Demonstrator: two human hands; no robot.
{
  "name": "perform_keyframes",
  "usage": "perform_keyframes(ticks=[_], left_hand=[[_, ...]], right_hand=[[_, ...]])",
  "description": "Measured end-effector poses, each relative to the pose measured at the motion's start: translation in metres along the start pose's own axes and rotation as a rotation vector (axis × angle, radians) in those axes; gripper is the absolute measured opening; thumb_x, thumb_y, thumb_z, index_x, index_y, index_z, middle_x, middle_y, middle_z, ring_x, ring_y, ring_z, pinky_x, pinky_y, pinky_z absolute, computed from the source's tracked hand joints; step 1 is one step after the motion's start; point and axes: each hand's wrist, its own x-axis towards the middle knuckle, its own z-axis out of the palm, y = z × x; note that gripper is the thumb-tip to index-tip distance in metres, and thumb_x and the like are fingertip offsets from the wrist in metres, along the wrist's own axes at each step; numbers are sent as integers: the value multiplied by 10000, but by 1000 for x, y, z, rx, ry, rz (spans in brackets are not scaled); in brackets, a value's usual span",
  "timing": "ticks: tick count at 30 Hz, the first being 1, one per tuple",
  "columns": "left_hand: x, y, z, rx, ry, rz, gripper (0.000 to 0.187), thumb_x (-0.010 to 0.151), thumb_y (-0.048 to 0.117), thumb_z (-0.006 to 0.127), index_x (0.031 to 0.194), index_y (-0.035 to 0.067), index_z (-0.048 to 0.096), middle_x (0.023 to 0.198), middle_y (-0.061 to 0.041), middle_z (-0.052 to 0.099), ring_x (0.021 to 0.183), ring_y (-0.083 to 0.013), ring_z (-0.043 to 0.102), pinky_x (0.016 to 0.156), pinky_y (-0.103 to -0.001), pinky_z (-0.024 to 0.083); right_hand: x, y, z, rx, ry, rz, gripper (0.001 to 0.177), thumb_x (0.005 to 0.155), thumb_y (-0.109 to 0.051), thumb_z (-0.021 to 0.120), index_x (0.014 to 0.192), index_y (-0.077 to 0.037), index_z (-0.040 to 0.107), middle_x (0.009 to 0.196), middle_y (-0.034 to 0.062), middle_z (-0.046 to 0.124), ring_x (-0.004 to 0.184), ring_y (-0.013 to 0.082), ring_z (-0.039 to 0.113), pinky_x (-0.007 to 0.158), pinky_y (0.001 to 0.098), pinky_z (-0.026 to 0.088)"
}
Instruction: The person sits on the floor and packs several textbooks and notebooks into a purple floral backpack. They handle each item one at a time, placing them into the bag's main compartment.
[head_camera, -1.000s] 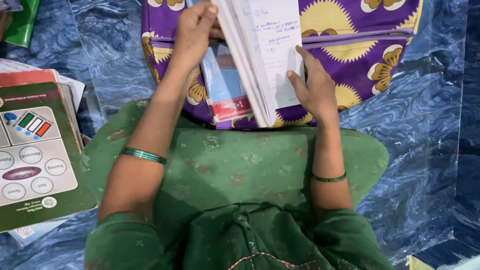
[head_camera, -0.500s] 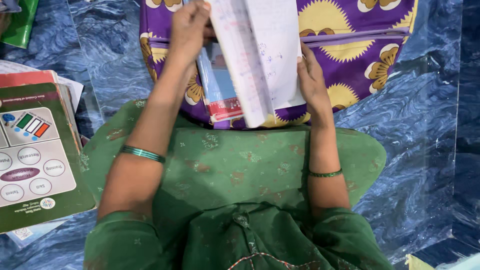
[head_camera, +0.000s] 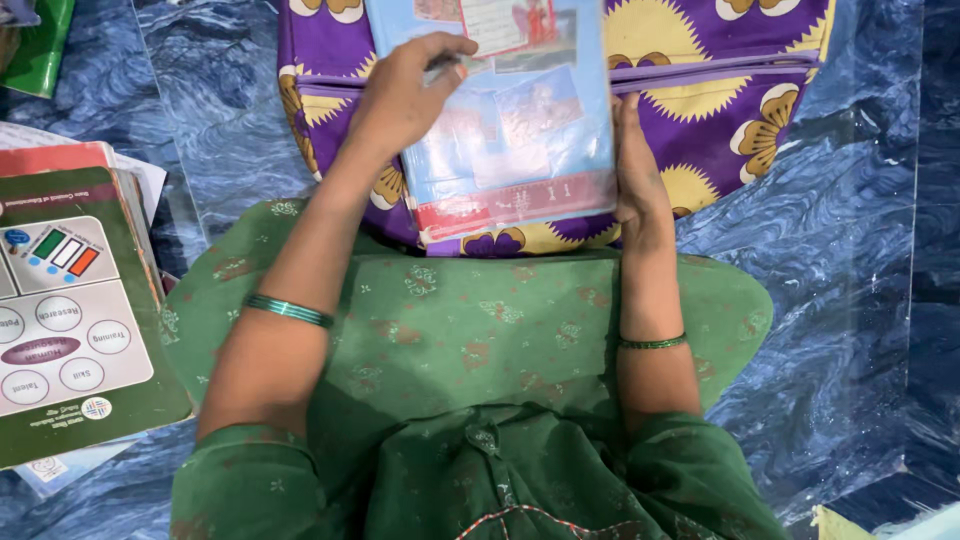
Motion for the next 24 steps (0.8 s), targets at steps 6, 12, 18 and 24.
perform_keyframes(ticks=[6, 12, 18, 24], left_hand=[[-7, 21, -5, 598, 127, -37, 315, 893, 208, 788, 1203, 181, 737, 1286, -182, 639, 1229, -413, 560, 957, -584, 390], [-1, -6, -27, 277, 271, -188, 672, 967, 201, 815, 1487, 42, 421, 1440, -336, 460, 1344, -500, 458, 1128, -491, 426], [-5, -43, -20, 138, 239, -221, 782, 976, 151, 750, 1561, -10, 257, 1479, -316, 542, 1367, -467, 545, 1157, -470, 429], [-5, -58, -14, 184, 146, -354, 885, 921, 147, 732, 1588, -6, 171, 1450, -334, 507, 1331, -477, 529, 1108, -467, 415]], right_hand=[[5, 6, 1, -111, 116, -11, 554, 1064, -416, 543, 1445, -13, 540, 1380, 91, 631, 1248, 174, 589, 1084, 333, 464], [11, 23, -3, 3, -186, 23, 488, 953, -118, 706, 1397, 14, 552, 1241, 106, 685, 1074, 180, 662, 967, 334, 549], [6, 45, 7, 94, -132, 350, 577, 968, -290, 692, 1446, -22, 510, 1260, 86, 656, 1081, 150, 655, 924, 333, 551], [4, 38, 21, -37, -102, 332, 624, 919, -255, 741, 1439, -15, 493, 1245, 106, 647, 1066, 174, 657, 872, 335, 573]])
